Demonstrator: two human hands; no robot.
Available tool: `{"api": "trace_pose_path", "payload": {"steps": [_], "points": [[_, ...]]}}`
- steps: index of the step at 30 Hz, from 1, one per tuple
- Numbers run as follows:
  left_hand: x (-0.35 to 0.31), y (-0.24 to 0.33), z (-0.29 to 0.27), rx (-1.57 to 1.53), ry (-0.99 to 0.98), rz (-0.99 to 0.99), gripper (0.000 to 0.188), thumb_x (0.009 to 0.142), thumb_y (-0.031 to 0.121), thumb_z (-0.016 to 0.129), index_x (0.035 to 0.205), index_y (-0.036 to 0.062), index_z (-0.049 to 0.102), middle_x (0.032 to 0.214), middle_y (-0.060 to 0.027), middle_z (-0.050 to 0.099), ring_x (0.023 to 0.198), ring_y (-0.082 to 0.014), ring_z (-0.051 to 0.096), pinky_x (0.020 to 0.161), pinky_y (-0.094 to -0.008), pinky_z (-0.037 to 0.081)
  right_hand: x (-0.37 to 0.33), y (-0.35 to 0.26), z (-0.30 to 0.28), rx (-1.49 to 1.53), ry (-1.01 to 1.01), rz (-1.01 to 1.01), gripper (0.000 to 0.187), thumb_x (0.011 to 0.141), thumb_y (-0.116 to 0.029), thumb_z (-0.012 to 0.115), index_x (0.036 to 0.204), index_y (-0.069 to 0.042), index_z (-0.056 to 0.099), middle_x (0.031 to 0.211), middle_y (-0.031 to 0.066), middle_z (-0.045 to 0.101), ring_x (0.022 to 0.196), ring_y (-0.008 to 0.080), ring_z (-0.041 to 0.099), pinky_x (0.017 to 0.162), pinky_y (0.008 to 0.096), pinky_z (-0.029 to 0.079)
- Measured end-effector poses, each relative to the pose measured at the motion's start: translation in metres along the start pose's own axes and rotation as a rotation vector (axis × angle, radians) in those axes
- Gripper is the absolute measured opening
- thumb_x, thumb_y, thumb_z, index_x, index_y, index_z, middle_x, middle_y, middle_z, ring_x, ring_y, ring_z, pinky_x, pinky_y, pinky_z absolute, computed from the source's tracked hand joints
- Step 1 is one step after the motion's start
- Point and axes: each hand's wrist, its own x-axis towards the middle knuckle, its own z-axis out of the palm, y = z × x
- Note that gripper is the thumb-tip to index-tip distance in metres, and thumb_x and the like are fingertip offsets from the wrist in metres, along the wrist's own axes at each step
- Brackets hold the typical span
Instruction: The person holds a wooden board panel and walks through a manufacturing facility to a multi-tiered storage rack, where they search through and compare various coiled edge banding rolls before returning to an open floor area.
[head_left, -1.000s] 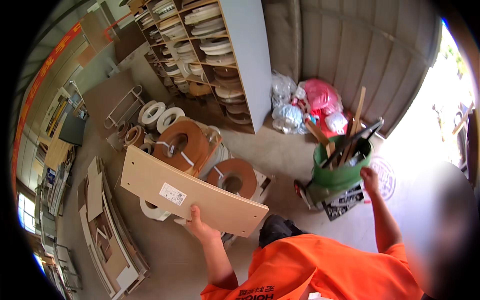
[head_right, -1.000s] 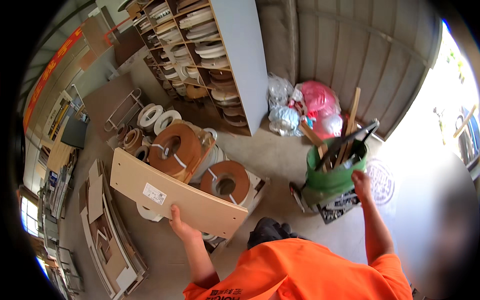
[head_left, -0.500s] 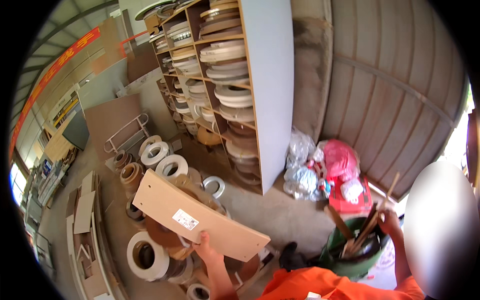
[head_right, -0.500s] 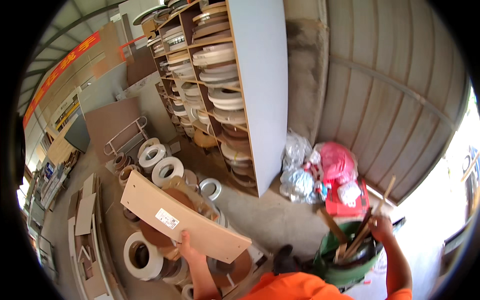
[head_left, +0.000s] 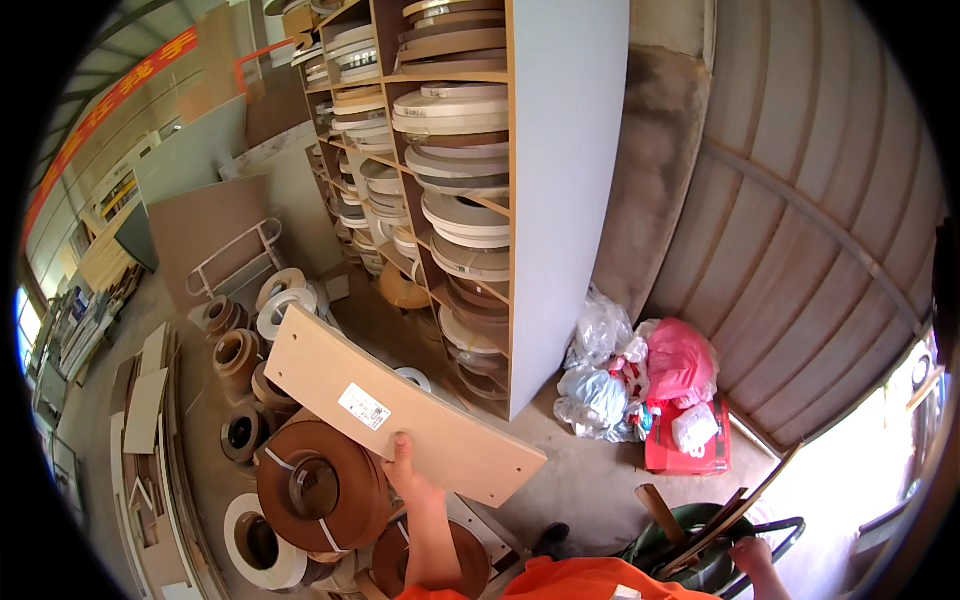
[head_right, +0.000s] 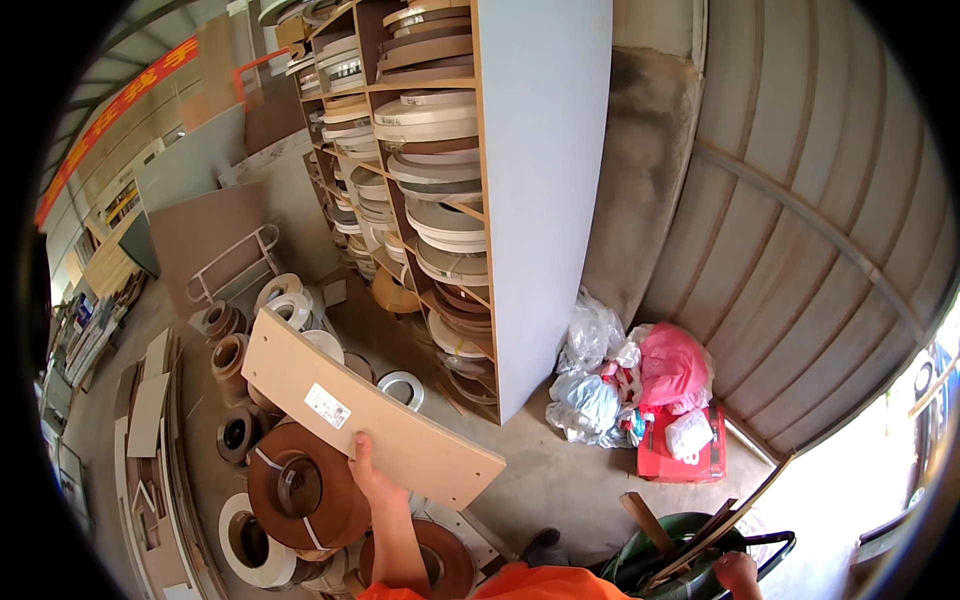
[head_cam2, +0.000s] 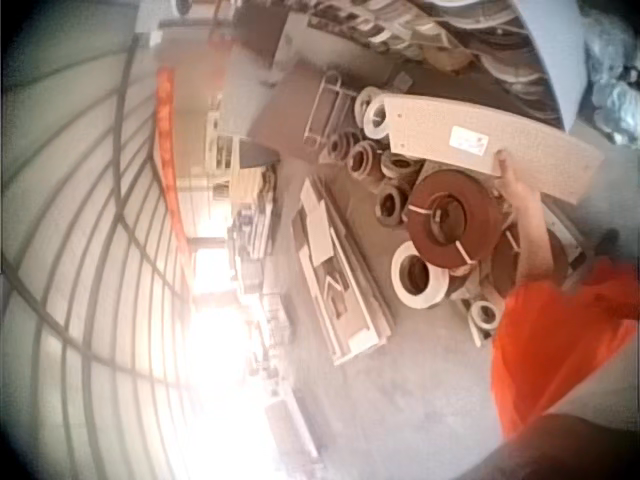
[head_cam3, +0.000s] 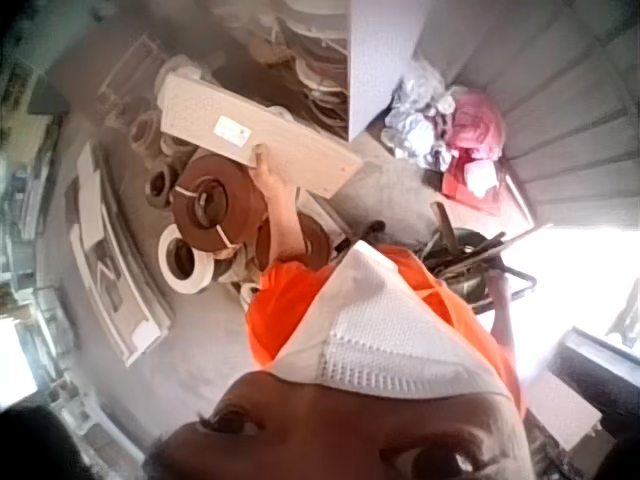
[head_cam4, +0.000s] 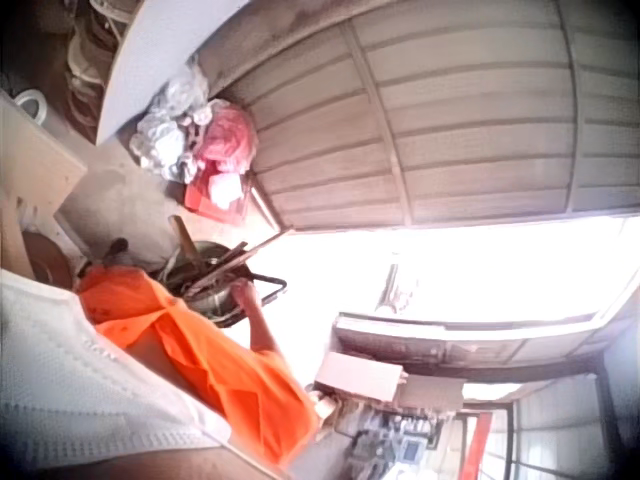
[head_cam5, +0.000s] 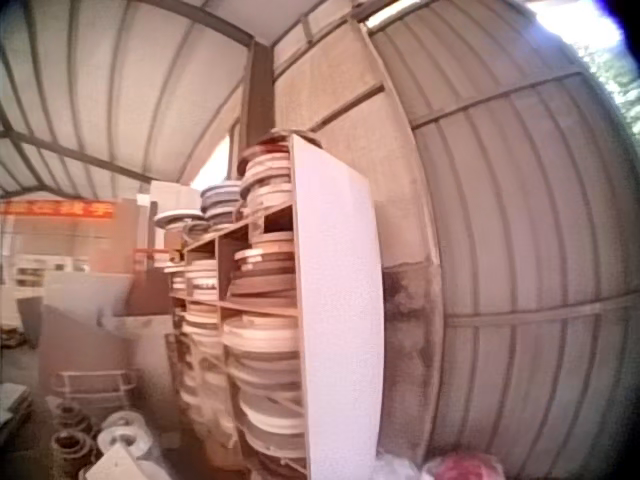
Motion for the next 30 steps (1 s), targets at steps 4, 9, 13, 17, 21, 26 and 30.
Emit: {"api": "trace_pose_path", "payload": {"steps": [4,9,13,17,21,26,30], "points": [[0.013,-0.001,0.007,0.013,0.057,-0.055,0.053,0.087,0.029,0.062,0.127,-0.0008,0.044,0.117,-0.0116,0.055,0.104,-0.026,0.057,0.087,-0.0409,0.048,0.016,-0.006,0.009,0.288,0.02,0.073,0.016,0.071,-0.032,0.067,0.072,-0.017,0.072,0.07,0.0098,0.067,0.071,0.0294,0.066,0.067,0.0378,0.054],[0.042,-0.006,-0.004,-0.114,0.053,-0.055,0.051,0.089,0.03,0.06,0.127,-0.001,0.044,0.117,-0.0121,0.056,0.103,-0.0272,0.058,0.087,-0.0412,0.048,0.04,-0.05,0.009,0.343,-0.092,-0.12,0.016,0.079,-0.03,0.064,0.083,-0.017,0.073,0.07,0.0086,0.067,0.067,0.0238,0.066,0.063,0.0317,0.053],[0.069,-0.035,-0.014,-0.174,0.15,-0.093,0.048,0.085,0.023,0.066,0.122,-0.0018,0.049,0.111,-0.0109,0.058,0.098,-0.024,0.059,0.084,-0.0366,0.048,0.056,-0.111,-0.006,0.436,-0.207,-0.189,0.016,0.08,-0.024,0.062,0.087,-0.014,0.071,0.076,0.0085,0.067,0.07,0.0228,0.066,0.064,0.0317,0.053],[0.115,-0.069,-0.023,0.017,0.262,-0.058,0.053,0.082,0.029,0.069,0.12,-0.0034,0.05,0.11,-0.0116,0.059,0.095,-0.0238,0.06,0.08,-0.0377,0.05,0.099,-0.2,-0.021,0.471,-0.369,-0.313,0.016,0.081,-0.018,0.059,0.091,-0.011,0.07,0.081,0.0085,0.067,0.073,0.0217,0.066,0.066,0.0317,0.054],[0.147,-0.085,-0.058,0.204,0.413,-0.108,0.051,0.078,0.03,0.072,0.111,-0.005,0.055,0.099,-0.0098,0.062,0.084,-0.0207,0.062,0.072,-0.0336,0.05,0.158,-0.265,-0.032,0.426,-0.522,-0.422,0.018,0.082,-0.012,0.057,0.094,-0.009,0.069,0.087,0.0085,0.068,0.076,0.0207,0.067,0.068,0.0317,0.055],[0.186,-0.059,-0.08,0.289,0.536,-0.104,0.04,0.079,0.024,0.073,0.102,-0.0078,0.061,0.093,-0.0091,0.064,0.077,-0.0156,0.059,0.068,-0.0294,0.047,0.252,-0.293,-0.029,0.038,-0.376,-1.184,0.02,0.083,-0.005,0.054,0.099,-0.006,0.067,0.094,0.0085,0.068,0.08,0.0194,0.067,0.07,0.0317,0.055],[0.207,-0.054,-0.076,0.35,0.56,-0.097,0.048,0.079,0.03,0.073,0.105,-0.0075,0.059,0.095,-0.0098,0.064,0.081,-0.0178,0.06,0.072,-0.0298,0.048,0.218,-0.438,-0.112,0.417,-0.765,-0.485,0.023,0.087,-0.014,0.056,0.106,-0.004,0.065,0.1,0.0093,0.067,0.083,0.0174,0.067,0.075,0.0281,0.053]]}}
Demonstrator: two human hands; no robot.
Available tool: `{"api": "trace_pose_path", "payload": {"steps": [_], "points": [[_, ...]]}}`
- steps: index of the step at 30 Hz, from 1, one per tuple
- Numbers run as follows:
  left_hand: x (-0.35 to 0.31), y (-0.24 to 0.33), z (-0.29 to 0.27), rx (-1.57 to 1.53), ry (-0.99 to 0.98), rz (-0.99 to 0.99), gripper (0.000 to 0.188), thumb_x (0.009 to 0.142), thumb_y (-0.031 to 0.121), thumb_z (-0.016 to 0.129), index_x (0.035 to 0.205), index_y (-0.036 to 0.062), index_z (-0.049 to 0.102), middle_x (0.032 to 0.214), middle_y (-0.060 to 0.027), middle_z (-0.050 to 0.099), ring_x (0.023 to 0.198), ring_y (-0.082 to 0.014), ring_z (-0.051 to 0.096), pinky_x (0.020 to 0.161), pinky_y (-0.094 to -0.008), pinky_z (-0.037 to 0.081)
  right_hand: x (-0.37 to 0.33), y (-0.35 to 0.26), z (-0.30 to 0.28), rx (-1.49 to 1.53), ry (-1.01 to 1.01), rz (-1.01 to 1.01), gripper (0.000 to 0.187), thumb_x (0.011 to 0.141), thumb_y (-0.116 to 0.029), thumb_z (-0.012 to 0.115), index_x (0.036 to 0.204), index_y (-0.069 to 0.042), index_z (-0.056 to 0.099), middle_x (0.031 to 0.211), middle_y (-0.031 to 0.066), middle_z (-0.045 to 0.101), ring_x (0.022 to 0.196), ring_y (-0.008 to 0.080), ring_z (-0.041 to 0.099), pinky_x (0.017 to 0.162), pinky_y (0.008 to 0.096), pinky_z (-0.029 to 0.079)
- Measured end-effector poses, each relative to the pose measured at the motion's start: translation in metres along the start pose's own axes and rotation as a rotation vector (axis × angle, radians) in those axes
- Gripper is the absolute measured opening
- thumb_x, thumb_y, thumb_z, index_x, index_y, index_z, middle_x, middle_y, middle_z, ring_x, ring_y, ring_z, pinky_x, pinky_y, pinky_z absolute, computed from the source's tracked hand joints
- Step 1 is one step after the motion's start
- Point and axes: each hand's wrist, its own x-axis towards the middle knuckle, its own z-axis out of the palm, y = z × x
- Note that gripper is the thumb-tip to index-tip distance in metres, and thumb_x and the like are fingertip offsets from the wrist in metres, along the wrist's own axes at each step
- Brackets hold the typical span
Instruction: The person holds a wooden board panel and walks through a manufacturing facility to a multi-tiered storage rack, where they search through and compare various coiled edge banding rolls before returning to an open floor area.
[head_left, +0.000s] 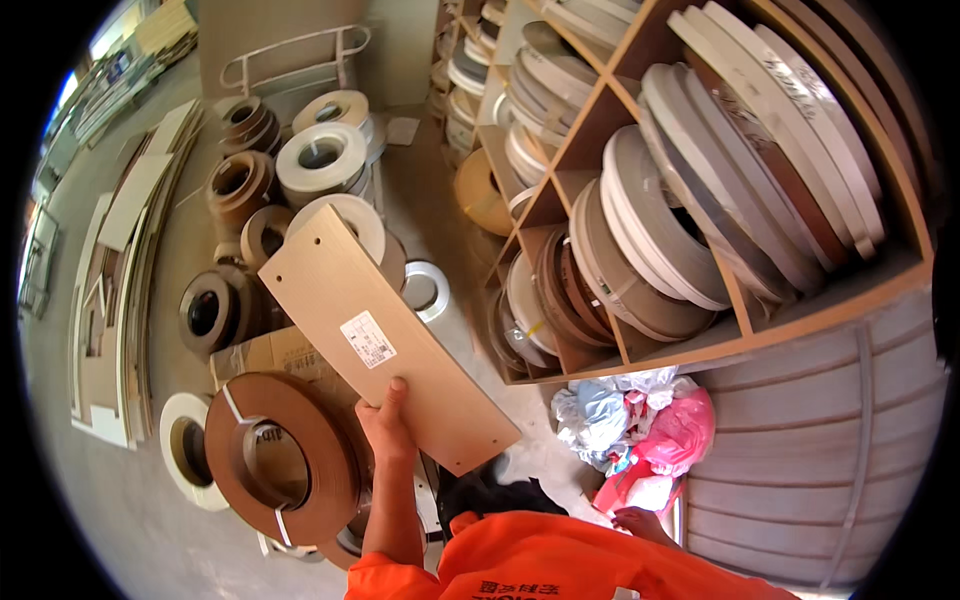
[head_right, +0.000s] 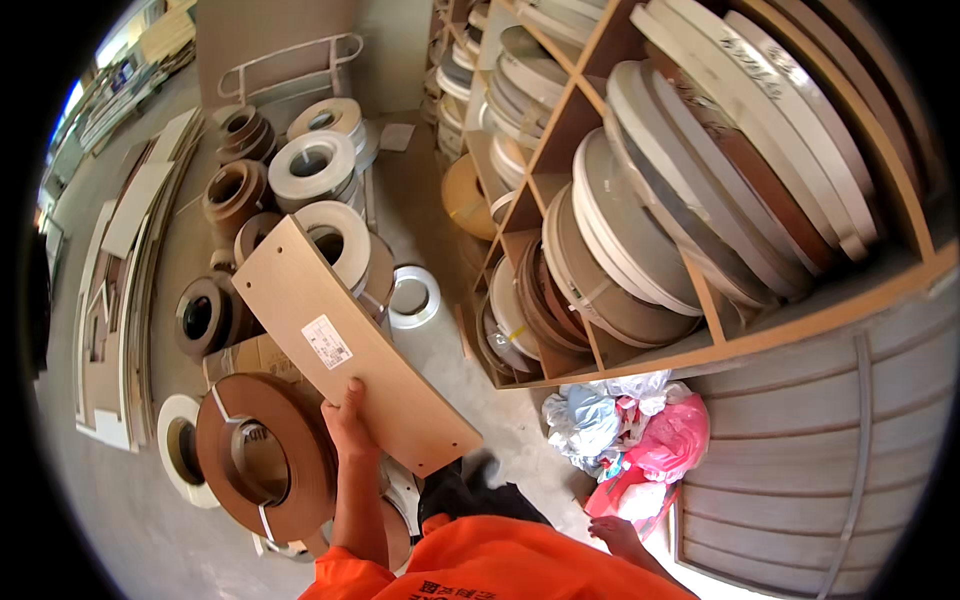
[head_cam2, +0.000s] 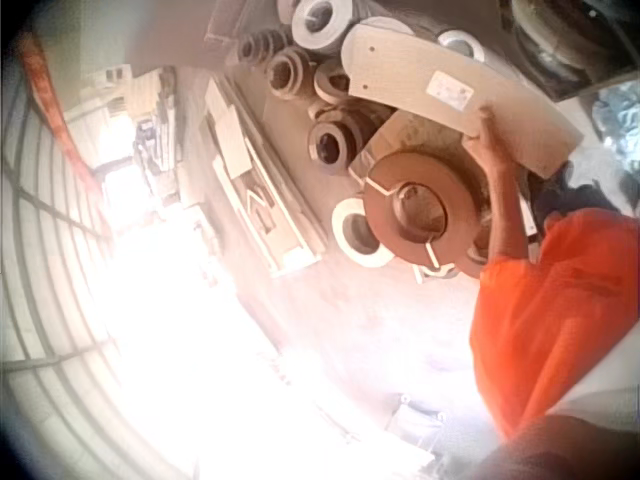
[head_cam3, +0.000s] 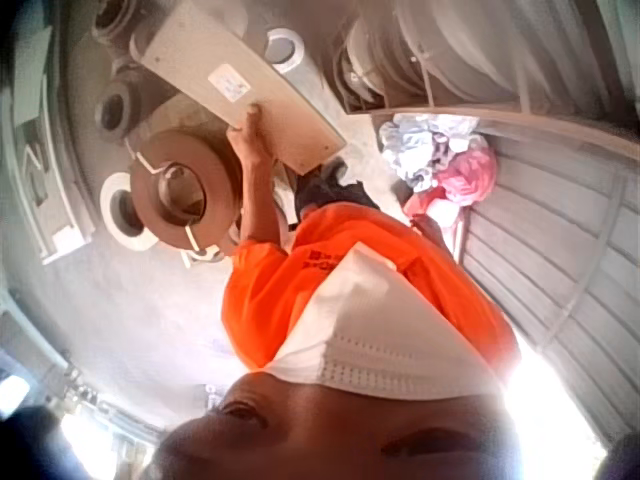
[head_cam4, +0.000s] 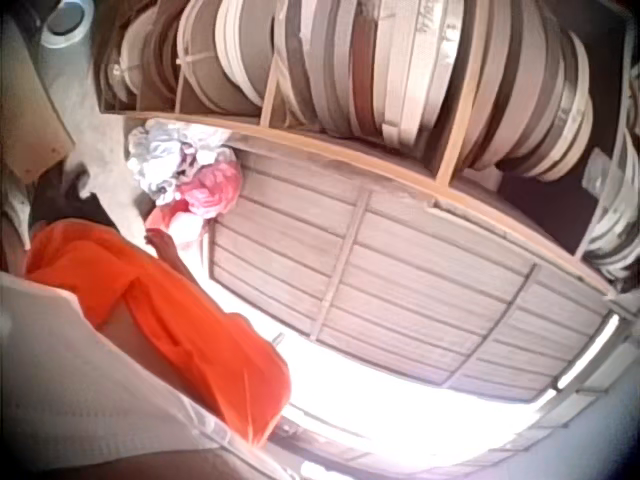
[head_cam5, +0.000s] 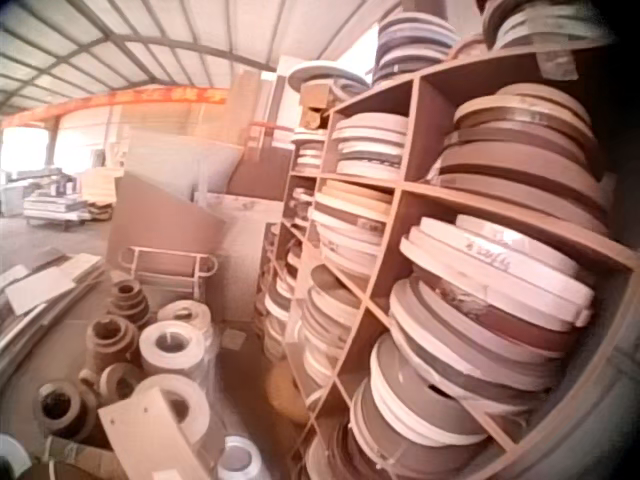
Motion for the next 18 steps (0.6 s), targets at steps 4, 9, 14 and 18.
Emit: {"api": "trace_pose_path", "payload": {"steps": [4,9,14,18], "points": [[-0.006,0.025,-0.001,0.024,0.097,0.08,0.051,0.08,0.03,0.071,0.111,-0.0073,0.056,0.099,-0.0112,0.063,0.086,-0.0206,0.061,0.076,-0.0314,0.049,0.072,0.038,-0.017,-0.211,-0.178,-0.334,0.026,0.088,-0.02,0.059,0.106,-0.002,0.064,0.091,0.009,0.067,0.078,0.0153,0.065,0.072,0.0261,0.051],[-0.017,0.032,-0.017,-0.021,0.243,0.171,0.052,0.08,0.031,0.072,0.111,-0.0089,0.056,0.101,-0.0125,0.063,0.087,-0.0199,0.062,0.077,-0.0304,0.05,0.129,-0.026,-0.021,-0.266,-0.216,-0.003,0.025,0.087,-0.023,0.061,0.098,-0.001,0.065,0.076,0.0045,0.065,0.071,0.0113,0.06,0.066,0.0261,0.048],[0.0,0.048,-0.003,0.005,0.266,0.172,0.05,0.082,0.03,0.07,0.11,-0.009,0.057,0.099,-0.0121,0.063,0.086,-0.0195,0.062,0.076,-0.0298,0.049,0.177,-0.068,-0.026,-0.302,-0.262,-0.115,0.03,0.087,-0.022,0.062,0.107,0.001,0.062,0.095,0.0075,0.067,0.081,0.0143,0.062,0.073,0.0283,0.049],[0.03,0.052,0.006,0.0,0.23,0.185,0.05,0.082,0.031,0.07,0.109,-0.0087,0.058,0.098,-0.0119,0.064,0.085,-0.0192,0.062,0.075,-0.0294,0.05,0.197,-0.071,-0.016,-0.039,-0.299,-0.111,0.031,0.088,-0.02,0.06,0.111,0.001,0.061,0.1,0.0083,0.067,0.091,0.0167,0.063,0.082,0.0289,0.049]]}}
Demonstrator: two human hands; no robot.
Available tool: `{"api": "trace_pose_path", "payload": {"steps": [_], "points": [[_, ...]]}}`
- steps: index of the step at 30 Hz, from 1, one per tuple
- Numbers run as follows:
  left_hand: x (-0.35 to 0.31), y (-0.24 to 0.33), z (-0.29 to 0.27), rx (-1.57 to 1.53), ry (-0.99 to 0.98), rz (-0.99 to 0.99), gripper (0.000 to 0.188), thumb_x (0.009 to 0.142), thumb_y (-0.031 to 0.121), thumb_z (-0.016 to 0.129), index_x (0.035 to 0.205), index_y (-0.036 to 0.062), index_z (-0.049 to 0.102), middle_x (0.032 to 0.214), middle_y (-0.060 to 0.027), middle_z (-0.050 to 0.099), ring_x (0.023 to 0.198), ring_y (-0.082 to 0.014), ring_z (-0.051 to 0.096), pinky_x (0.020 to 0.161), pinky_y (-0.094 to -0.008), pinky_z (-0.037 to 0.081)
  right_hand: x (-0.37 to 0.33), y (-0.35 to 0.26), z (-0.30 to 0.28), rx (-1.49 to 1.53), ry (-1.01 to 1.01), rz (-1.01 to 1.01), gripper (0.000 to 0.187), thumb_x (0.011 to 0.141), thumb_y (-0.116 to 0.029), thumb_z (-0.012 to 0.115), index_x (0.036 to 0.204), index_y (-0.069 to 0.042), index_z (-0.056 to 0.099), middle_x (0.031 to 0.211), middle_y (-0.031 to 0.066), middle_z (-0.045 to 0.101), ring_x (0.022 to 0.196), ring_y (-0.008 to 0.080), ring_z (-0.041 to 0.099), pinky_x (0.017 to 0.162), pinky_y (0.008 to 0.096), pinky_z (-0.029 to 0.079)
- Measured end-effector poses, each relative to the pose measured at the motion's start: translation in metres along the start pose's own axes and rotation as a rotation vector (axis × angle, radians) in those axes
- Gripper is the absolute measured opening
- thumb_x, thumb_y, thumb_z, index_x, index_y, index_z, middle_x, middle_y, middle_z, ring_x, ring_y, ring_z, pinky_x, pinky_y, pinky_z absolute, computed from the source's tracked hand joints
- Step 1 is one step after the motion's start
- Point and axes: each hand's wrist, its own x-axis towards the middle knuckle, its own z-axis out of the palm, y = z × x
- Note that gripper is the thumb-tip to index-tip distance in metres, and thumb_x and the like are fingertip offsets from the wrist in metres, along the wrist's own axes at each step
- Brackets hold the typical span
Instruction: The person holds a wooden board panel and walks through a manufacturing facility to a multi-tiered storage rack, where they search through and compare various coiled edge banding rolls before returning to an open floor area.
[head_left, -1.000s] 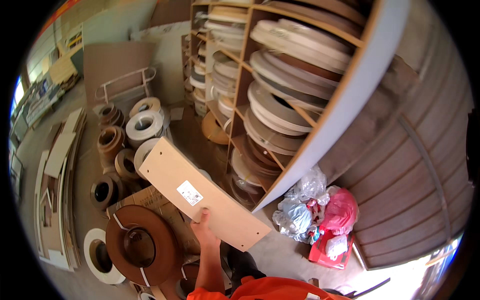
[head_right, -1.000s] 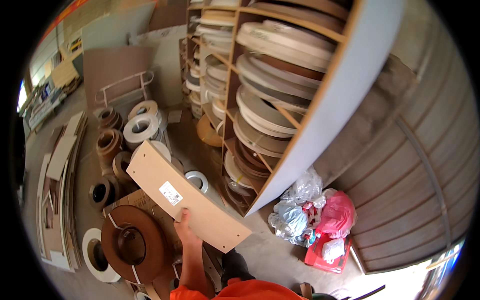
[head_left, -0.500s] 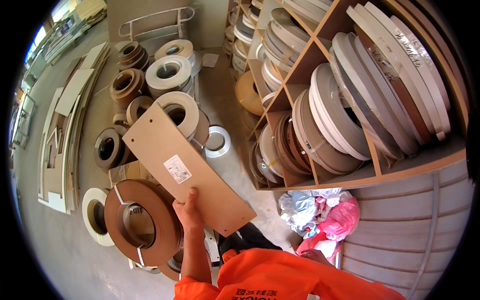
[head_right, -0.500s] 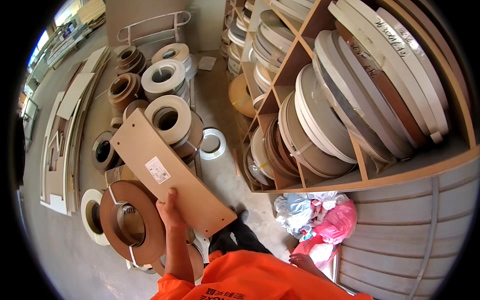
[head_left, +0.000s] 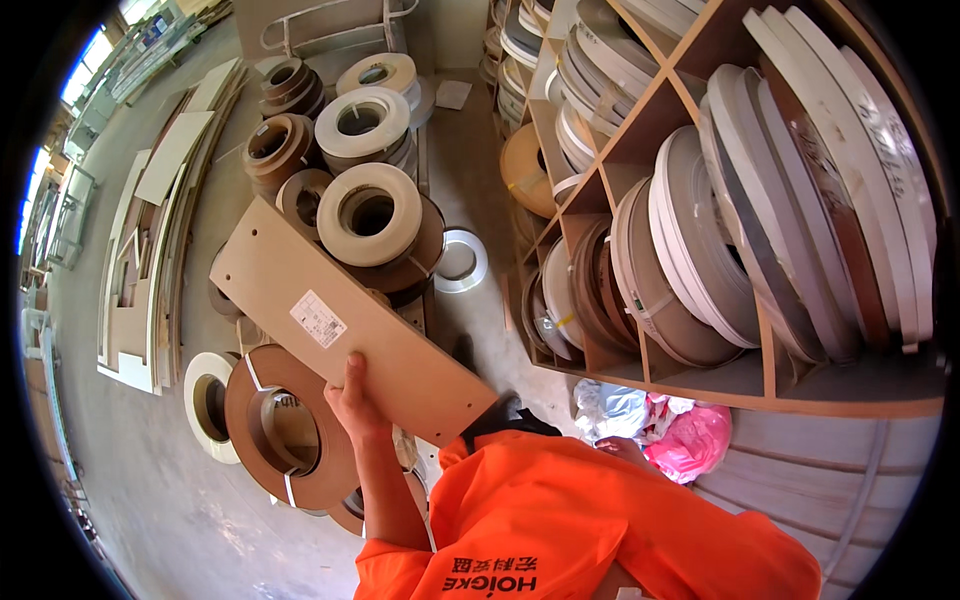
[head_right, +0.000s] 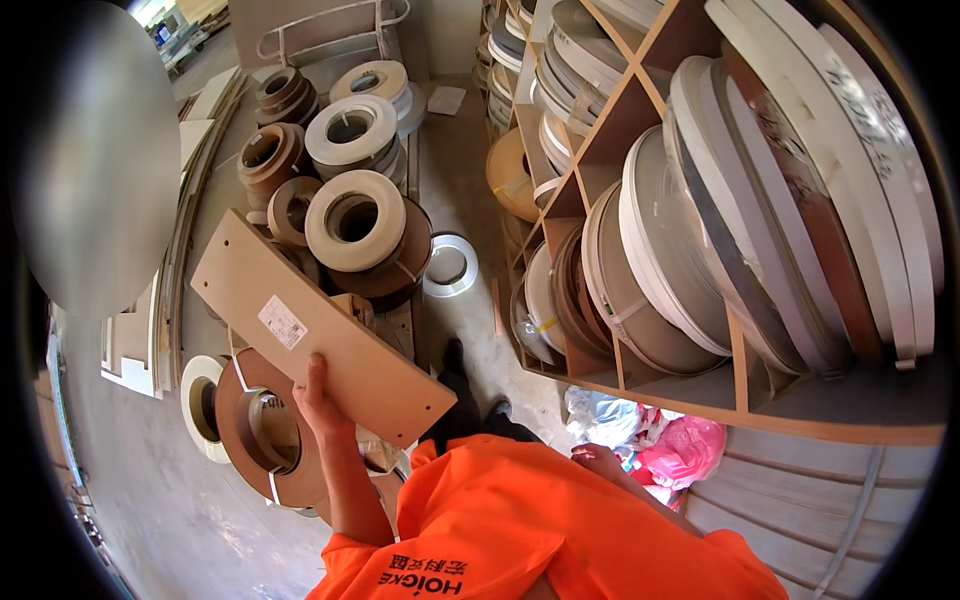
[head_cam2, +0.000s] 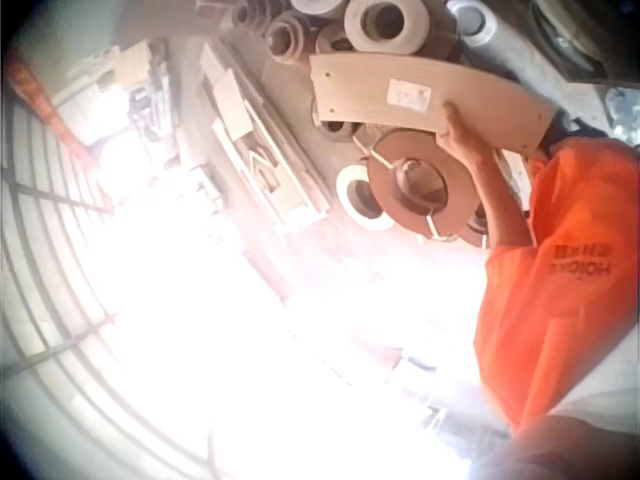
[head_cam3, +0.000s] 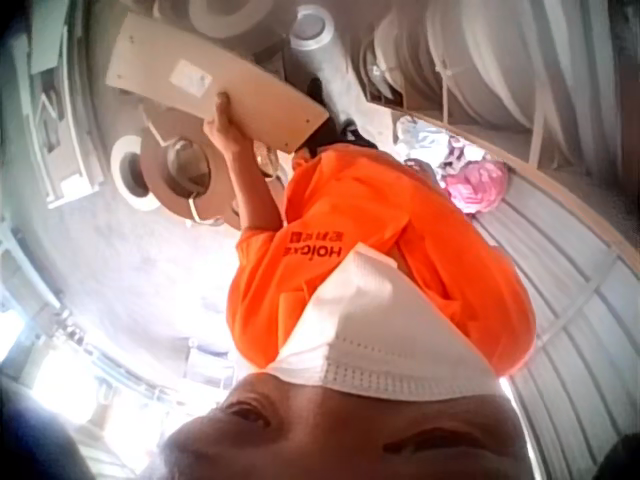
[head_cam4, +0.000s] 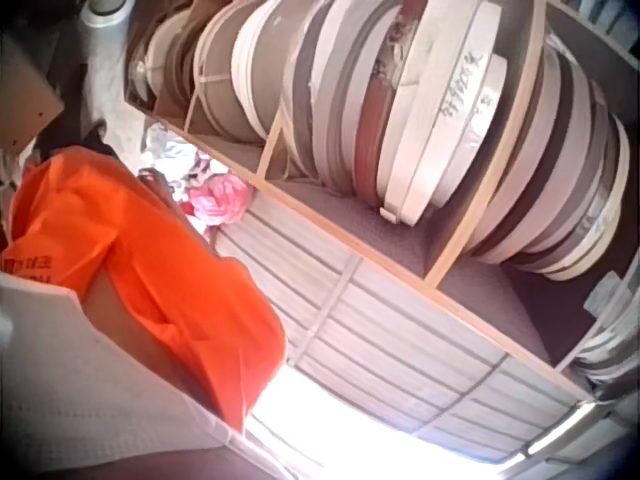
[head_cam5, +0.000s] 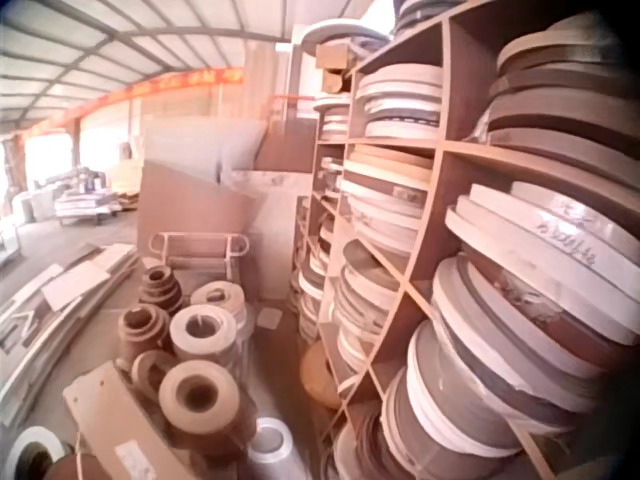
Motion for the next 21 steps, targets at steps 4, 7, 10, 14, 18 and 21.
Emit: {"api": "trace_pose_path", "payload": {"steps": [4,7,10,14,18,21], "points": [[0.051,-0.022,0.013,0.024,-0.014,-0.053,0.05,0.081,0.031,0.072,0.108,-0.0088,0.059,0.098,-0.0117,0.064,0.085,-0.0188,0.062,0.075,-0.0292,0.049,0.016,-0.021,-0.004,-0.118,0.048,0.016,0.03,0.089,-0.019,0.06,0.113,0.0,0.061,0.102,0.0089,0.067,0.097,0.0179,0.063,0.086,0.0296,0.049],[0.103,-0.06,0.019,0.066,0.0,-0.137,0.048,0.081,0.03,0.072,0.107,-0.0093,0.059,0.098,-0.0115,0.064,0.084,-0.0182,0.062,0.075,-0.029,0.049,0.023,-0.056,-0.009,-0.155,0.049,0.126,0.031,0.089,-0.018,0.061,0.114,0.001,0.059,0.103,0.0095,0.067,0.099,0.0182,0.063,0.087,0.0302,0.049],[0.165,-0.113,0.029,0.085,-0.015,-0.252,0.051,0.08,0.03,0.073,0.109,-0.0091,0.058,0.101,-0.0124,0.063,0.087,-0.0191,0.061,0.077,-0.0304,0.049,0.034,-0.09,-0.002,-0.105,0.057,0.216,0.03,0.089,-0.016,0.061,0.114,0.002,0.059,0.103,0.0092,0.066,0.099,0.0179,0.063,0.087,0.0305,0.049],[0.237,-0.155,0.049,0.109,-0.031,-0.437,0.052,0.079,0.031,0.075,0.108,-0.0086,0.059,0.099,-0.0122,0.064,0.085,-0.0184,0.061,0.076,-0.03,0.049,0.059,-0.15,0.013,0.092,0.004,0.225,0.029,0.09,-0.014,0.061,0.114,0.003,0.058,0.103,0.0087,0.065,0.098,0.0175,0.062,0.087,0.0308,0.049],[0.289,-0.191,0.058,0.165,-0.015,-0.551,0.044,0.079,0.028,0.076,0.1,-0.0088,0.063,0.093,-0.0096,0.066,0.082,-0.0146,0.06,0.074,-0.0285,0.048,0.145,-0.262,0.048,-0.151,0.078,0.402,0.029,0.087,-0.012,0.063,0.113,0.0,0.058,0.103,0.009,0.065,0.096,0.0157,0.062,0.085,0.0297,0.05],[0.298,-0.22,0.059,0.201,-0.144,-0.611,0.04,0.077,0.027,0.077,0.096,-0.0073,0.065,0.087,-0.0067,0.066,0.076,-0.0119,0.059,0.069,-0.0271,0.049,0.234,-0.31,0.044,-0.332,0.066,0.351,0.036,0.083,-0.013,0.068,0.115,0.0,0.057,0.105,0.012,0.065,0.098,0.0188,0.063,0.087,0.032,0.05]]}}
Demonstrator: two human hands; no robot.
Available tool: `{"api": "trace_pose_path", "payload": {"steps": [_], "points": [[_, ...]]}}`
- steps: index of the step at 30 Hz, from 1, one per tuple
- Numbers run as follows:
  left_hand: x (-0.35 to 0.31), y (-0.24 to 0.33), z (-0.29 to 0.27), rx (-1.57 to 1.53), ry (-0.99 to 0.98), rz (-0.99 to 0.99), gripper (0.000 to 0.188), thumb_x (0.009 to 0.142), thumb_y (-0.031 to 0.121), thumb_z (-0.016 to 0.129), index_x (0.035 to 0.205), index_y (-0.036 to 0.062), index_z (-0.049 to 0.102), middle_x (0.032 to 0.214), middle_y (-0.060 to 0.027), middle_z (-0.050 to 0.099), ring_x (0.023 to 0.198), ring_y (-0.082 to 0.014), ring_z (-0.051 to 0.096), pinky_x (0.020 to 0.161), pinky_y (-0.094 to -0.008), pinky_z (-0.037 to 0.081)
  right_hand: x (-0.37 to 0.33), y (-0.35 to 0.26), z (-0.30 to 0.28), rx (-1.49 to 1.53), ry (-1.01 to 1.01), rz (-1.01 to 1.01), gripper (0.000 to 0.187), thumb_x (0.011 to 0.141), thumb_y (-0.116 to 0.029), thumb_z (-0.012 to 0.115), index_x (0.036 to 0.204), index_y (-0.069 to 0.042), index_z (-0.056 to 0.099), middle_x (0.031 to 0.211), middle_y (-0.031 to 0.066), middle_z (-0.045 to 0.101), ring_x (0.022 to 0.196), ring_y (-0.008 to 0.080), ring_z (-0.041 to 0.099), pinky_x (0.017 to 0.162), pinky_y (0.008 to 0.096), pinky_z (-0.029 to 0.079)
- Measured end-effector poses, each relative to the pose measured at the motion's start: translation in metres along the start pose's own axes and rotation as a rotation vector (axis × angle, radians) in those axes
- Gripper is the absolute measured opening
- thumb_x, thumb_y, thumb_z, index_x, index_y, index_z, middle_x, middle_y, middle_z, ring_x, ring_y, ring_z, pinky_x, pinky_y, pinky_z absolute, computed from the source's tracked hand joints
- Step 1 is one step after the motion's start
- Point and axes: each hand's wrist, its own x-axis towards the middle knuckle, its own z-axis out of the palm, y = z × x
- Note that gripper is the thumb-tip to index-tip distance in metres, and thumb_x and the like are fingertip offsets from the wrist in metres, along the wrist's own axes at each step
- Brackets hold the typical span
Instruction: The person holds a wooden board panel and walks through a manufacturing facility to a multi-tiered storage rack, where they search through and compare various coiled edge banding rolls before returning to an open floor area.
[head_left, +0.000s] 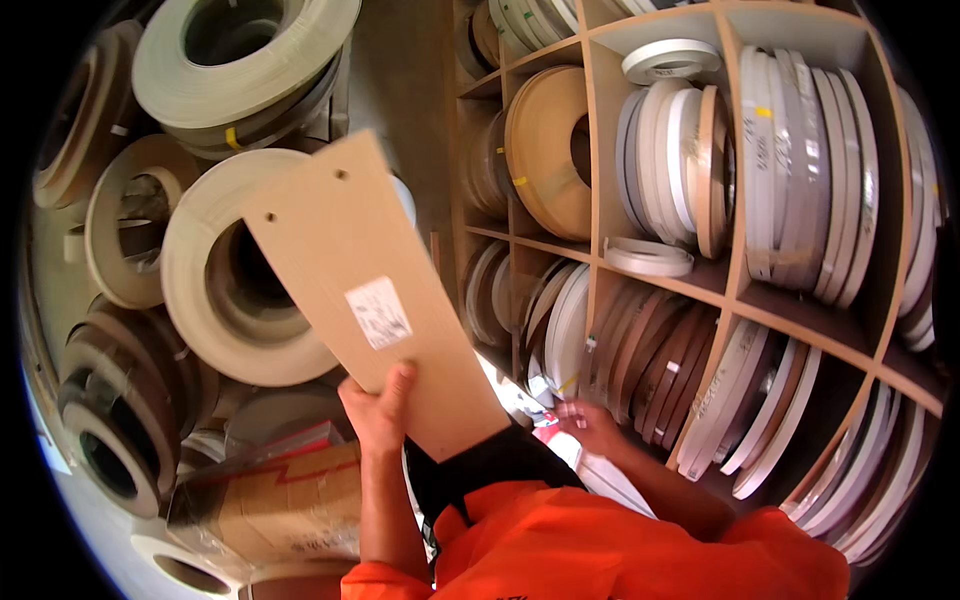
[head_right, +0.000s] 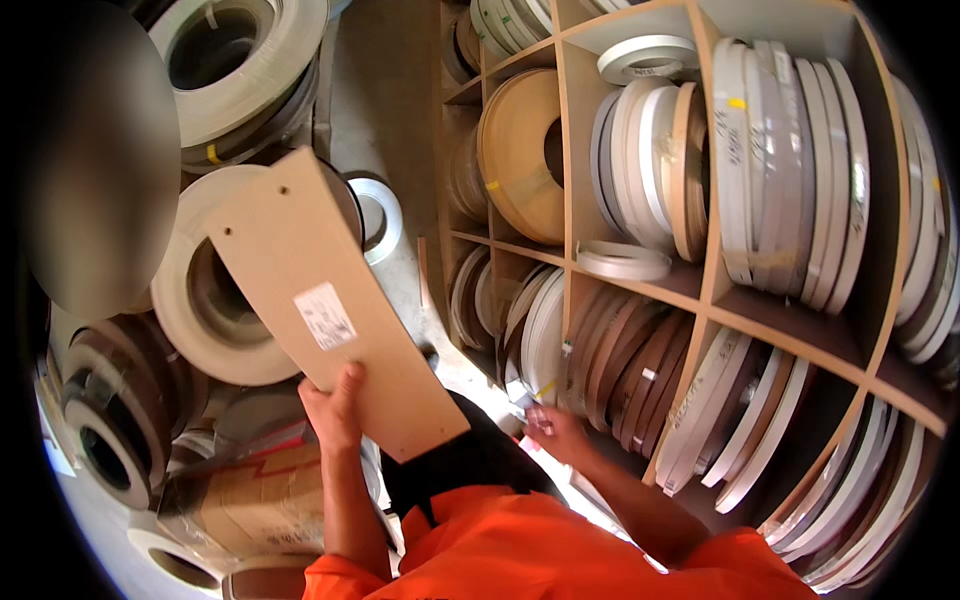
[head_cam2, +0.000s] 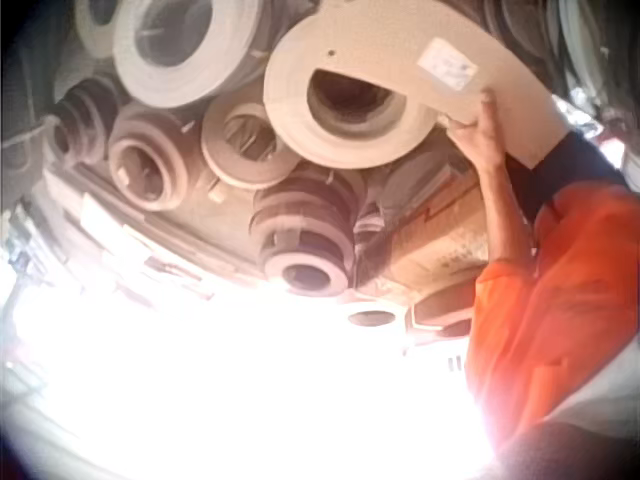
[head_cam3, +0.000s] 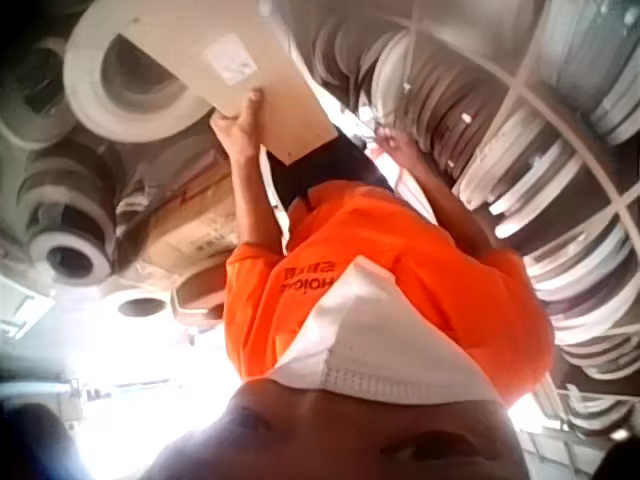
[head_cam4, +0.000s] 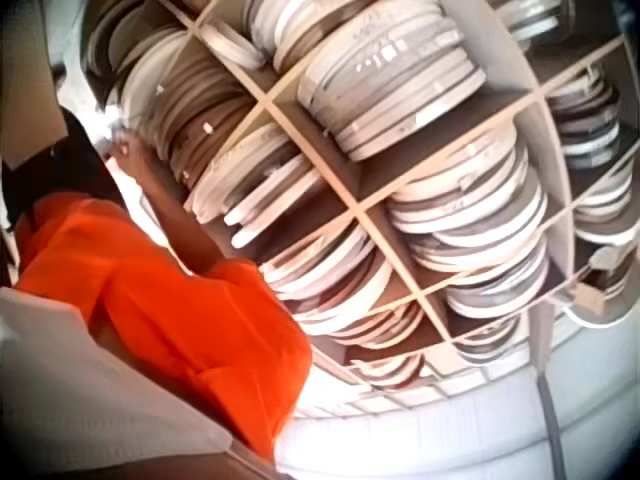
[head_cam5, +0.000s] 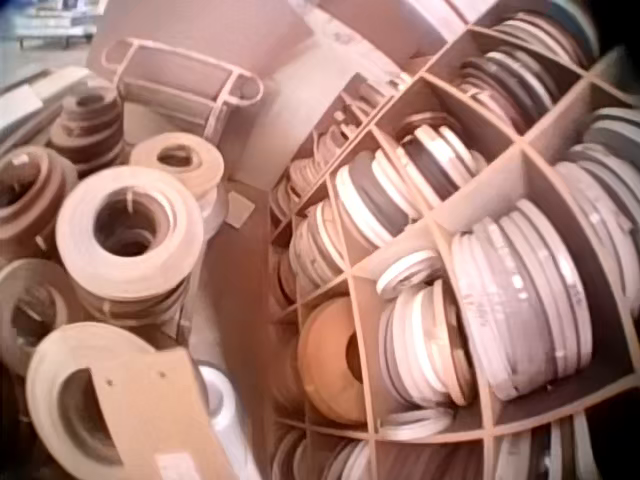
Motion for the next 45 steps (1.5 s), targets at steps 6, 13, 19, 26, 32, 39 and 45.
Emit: {"api": "trace_pose_path", "payload": {"steps": [6,13,19,26,32,39,45], "points": [[0.003,-0.025,0.019,0.041,-0.224,-0.22,0.02,0.079,0.011,0.074,0.092,-0.0035,0.068,0.085,-0.0048,0.07,0.076,-0.0095,0.061,0.068,-0.0251,0.05,0.175,-0.138,-0.065,-0.114,0.466,-0.374,0.071,0.078,-0.027,0.074,0.133,0.003,0.041,0.134,0.0207,0.046,0.125,0.0274,0.046,0.103,0.0364,0.037],[0.008,-0.028,0.016,0.134,-0.28,-0.2,0.02,0.076,0.009,0.074,0.091,-0.0035,0.068,0.082,-0.01,0.071,0.075,-0.0118,0.065,0.069,-0.0264,0.052,0.304,-0.217,-0.119,-0.66,0.827,-0.334,0.112,0.064,-0.052,0.076,0.138,0.01,0.019,0.143,0.0316,0.023,0.136,0.0407,0.022,0.111,0.0437,0.023],[0.013,-0.038,0.016,0.079,-0.286,-0.259,0.02,0.076,0.009,0.074,0.09,-0.0034,0.069,0.081,-0.0094,0.071,0.073,-0.0115,0.065,0.067,-0.0262,0.052,0.329,-0.233,-0.128,-0.615,0.878,-0.25,0.118,0.06,-0.05,0.079,0.14,0.007,0.013,0.137,0.0294,0.031,0.128,0.0405,0.032,0.107,0.0437,0.029],[0.017,-0.04,0.021,-0.049,-0.395,-0.416,0.021,0.079,0.008,0.073,0.095,-0.0042,0.068,0.084,-0.0067,0.07,0.076,-0.0097,0.063,0.068,-0.0259,0.052,0.321,-0.243,-0.137,-0.576,0.876,-0.233,0.114,0.06,-0.042,0.078,0.143,-0.002,0.013,0.127,0.0278,0.04,0.12,0.0392,0.039,0.101,0.043,0.035],[0.019,-0.051,0.026,-0.093,-0.404,-0.494,0.024,0.082,0.009,0.071,0.099,-0.0062,0.066,0.089,-0.0074,0.069,0.078,-0.0104,0.062,0.069,-0.0265,0.052,0.294,-0.248,-0.121,-0.477,0.855,-0.303,0.109,0.058,-0.036,0.077,0.144,-0.008,0.016,0.128,0.025,0.039,0.118,0.0391,0.042,0.1,0.0438,0.036],[0.034,-0.066,0.038,-0.069,-0.343,-0.472,0.024,0.082,0.011,0.071,0.099,-0.0055,0.066,0.089,-0.0076,0.068,0.077,-0.0113,0.062,0.068,-0.0265,0.052,0.241,-0.254,-0.097,-0.421,0.725,-0.567,0.107,0.054,-0.026,0.079,0.143,-0.01,0.022,0.125,0.0209,0.039,0.117,0.0368,0.041,0.099,0.0446,0.037],[0.046,-0.078,0.051,-0.169,-0.359,-0.433,0.024,0.082,0.011,0.071,0.099,-0.0052,0.066,0.089,-0.0083,0.069,0.077,-0.0121,0.063,0.069,-0.0269,0.052,0.22,-0.249,-0.092,-0.309,0.582,-0.684,0.11,0.052,-0.022,0.08,0.145,-0.011,0.021,0.126,0.0173,0.038,0.119,0.0329,0.041,0.1,0.0424,0.036]]}}
